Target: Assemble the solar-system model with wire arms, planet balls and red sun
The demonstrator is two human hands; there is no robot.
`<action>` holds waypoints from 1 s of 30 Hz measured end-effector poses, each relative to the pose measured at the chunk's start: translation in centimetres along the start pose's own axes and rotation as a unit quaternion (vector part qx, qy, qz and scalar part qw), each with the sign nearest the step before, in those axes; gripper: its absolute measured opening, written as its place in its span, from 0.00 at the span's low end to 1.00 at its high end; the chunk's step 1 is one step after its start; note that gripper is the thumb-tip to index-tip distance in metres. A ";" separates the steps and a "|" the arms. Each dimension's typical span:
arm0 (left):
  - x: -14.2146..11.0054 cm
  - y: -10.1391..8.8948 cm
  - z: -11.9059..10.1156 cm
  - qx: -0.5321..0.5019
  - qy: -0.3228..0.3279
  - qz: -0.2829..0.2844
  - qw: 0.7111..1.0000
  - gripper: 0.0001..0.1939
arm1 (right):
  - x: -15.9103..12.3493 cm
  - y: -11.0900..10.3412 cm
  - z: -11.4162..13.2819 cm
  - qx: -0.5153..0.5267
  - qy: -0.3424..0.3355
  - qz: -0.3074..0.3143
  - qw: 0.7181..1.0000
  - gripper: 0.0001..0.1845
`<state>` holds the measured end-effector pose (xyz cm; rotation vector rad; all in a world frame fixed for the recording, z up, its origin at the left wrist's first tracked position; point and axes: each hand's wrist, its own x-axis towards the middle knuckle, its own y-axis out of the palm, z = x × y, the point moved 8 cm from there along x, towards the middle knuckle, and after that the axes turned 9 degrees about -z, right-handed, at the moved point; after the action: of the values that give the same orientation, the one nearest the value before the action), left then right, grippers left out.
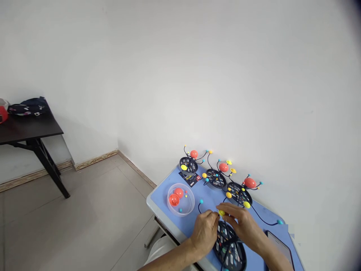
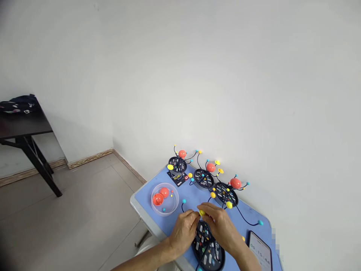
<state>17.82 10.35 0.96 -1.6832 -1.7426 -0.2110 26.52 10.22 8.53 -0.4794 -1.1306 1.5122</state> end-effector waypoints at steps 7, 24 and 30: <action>-0.3 0.1 0.1 -0.024 0.034 -0.030 0.999 0.13 | -0.4 0.3 2.0 -0.069 -0.089 0.013 0.994 0.21; -0.7 -0.4 -0.5 -0.007 0.118 -0.100 0.988 0.14 | -0.1 1.5 0.6 -0.162 0.045 0.043 0.985 0.14; -0.9 -0.1 -0.3 -0.011 0.111 -0.090 0.990 0.16 | -0.2 1.7 -0.3 -0.151 0.107 0.032 0.982 0.12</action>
<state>17.77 9.49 0.71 -1.4563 -1.7264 -0.4834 25.97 10.29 6.87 -0.8723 -1.1868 1.3111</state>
